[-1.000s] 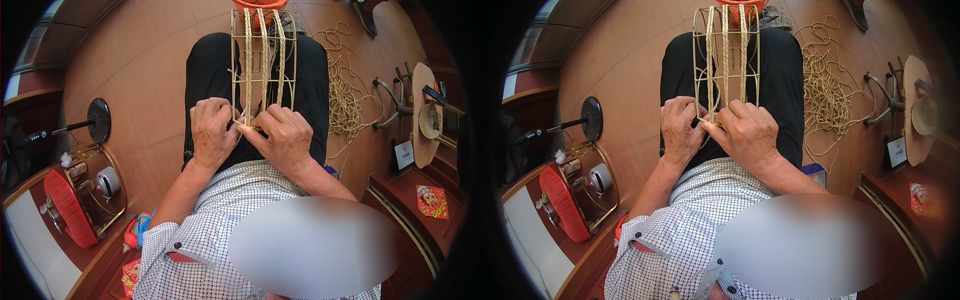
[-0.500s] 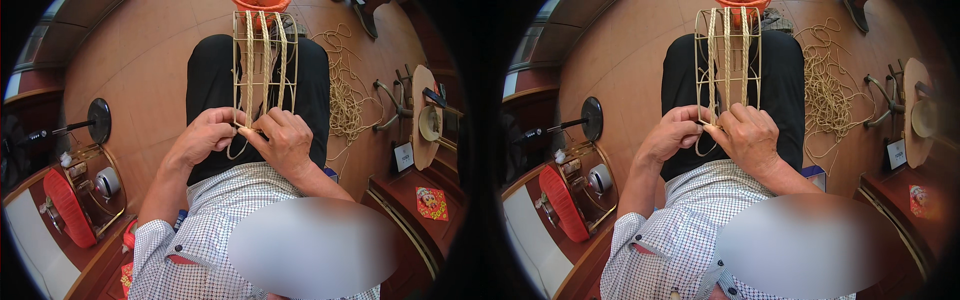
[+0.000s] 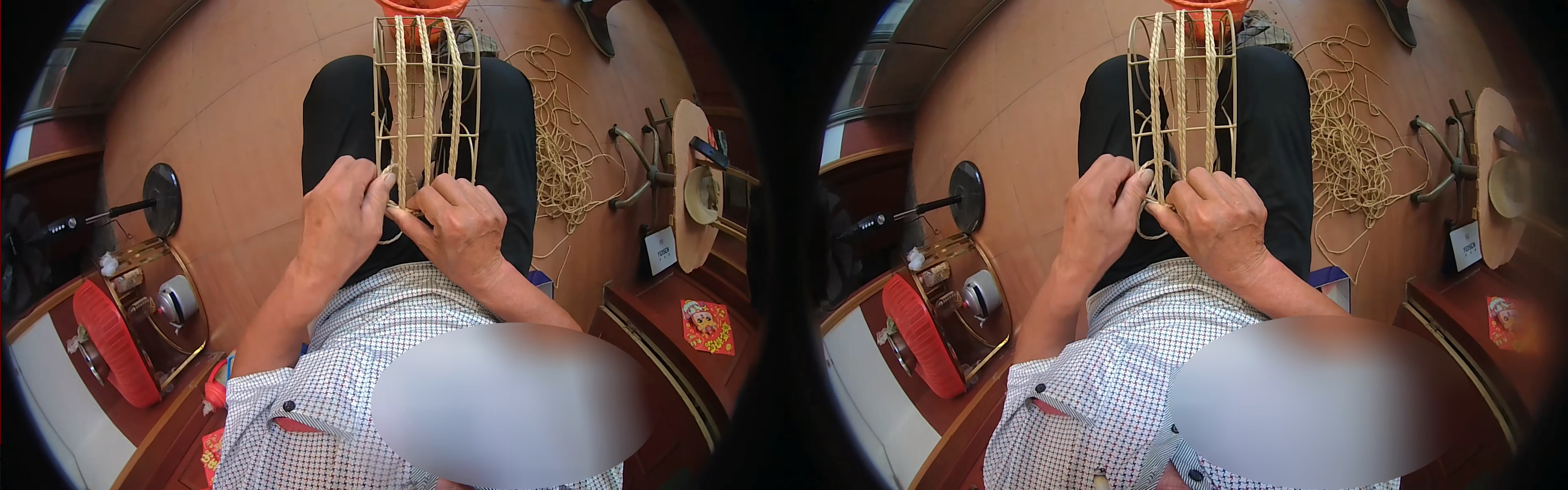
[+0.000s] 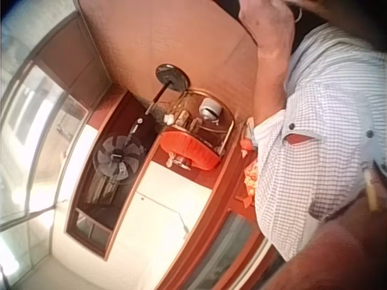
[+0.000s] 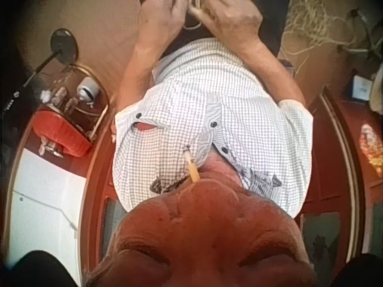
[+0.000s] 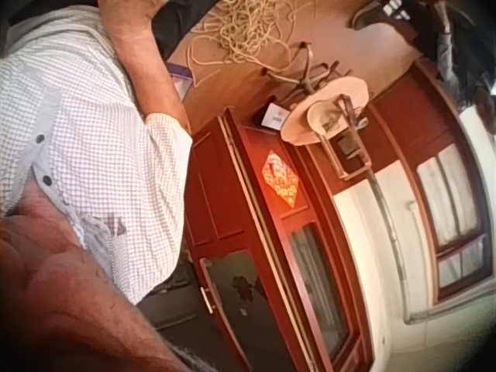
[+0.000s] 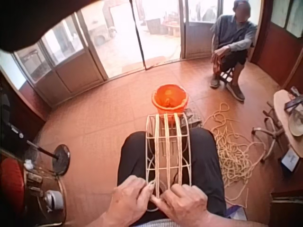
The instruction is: The person weaves cane strips onto a wooden frame by hand, wrapping, twisting, and threading the strips around the ribs of the structure.
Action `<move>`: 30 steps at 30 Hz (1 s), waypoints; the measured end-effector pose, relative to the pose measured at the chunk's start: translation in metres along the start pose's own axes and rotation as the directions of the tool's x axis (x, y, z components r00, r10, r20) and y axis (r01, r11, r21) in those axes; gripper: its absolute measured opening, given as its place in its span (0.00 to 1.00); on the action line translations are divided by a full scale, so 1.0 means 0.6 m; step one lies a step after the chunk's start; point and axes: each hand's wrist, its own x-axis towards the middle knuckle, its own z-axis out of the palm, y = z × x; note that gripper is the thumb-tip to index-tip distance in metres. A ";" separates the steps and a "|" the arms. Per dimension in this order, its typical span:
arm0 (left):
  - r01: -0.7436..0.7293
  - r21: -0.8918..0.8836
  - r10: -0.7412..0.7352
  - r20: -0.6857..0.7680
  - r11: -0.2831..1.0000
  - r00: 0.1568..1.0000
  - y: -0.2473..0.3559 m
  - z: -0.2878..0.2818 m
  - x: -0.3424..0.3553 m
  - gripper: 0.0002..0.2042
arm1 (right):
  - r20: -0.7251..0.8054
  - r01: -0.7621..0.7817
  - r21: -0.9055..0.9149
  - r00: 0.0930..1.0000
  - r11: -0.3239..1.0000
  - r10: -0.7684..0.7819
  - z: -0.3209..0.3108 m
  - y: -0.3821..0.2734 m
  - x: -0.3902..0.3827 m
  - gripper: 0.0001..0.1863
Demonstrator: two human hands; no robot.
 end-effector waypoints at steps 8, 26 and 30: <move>-0.274 -0.078 0.255 -0.197 0.958 0.947 0.035 -0.011 -0.030 0.13 | -0.001 -0.012 0.007 1.000 1.000 0.012 -0.007 -0.001 0.006 0.17; 0.238 -0.860 -0.261 0.128 0.452 0.957 0.028 -0.124 -0.110 0.15 | 0.103 -0.145 0.033 0.985 0.989 0.141 -0.019 -0.029 0.013 0.21; 0.173 -0.841 -0.066 0.162 0.513 0.985 0.052 -0.136 -0.088 0.14 | 0.093 -0.168 0.038 0.982 0.985 0.164 -0.021 -0.024 0.015 0.20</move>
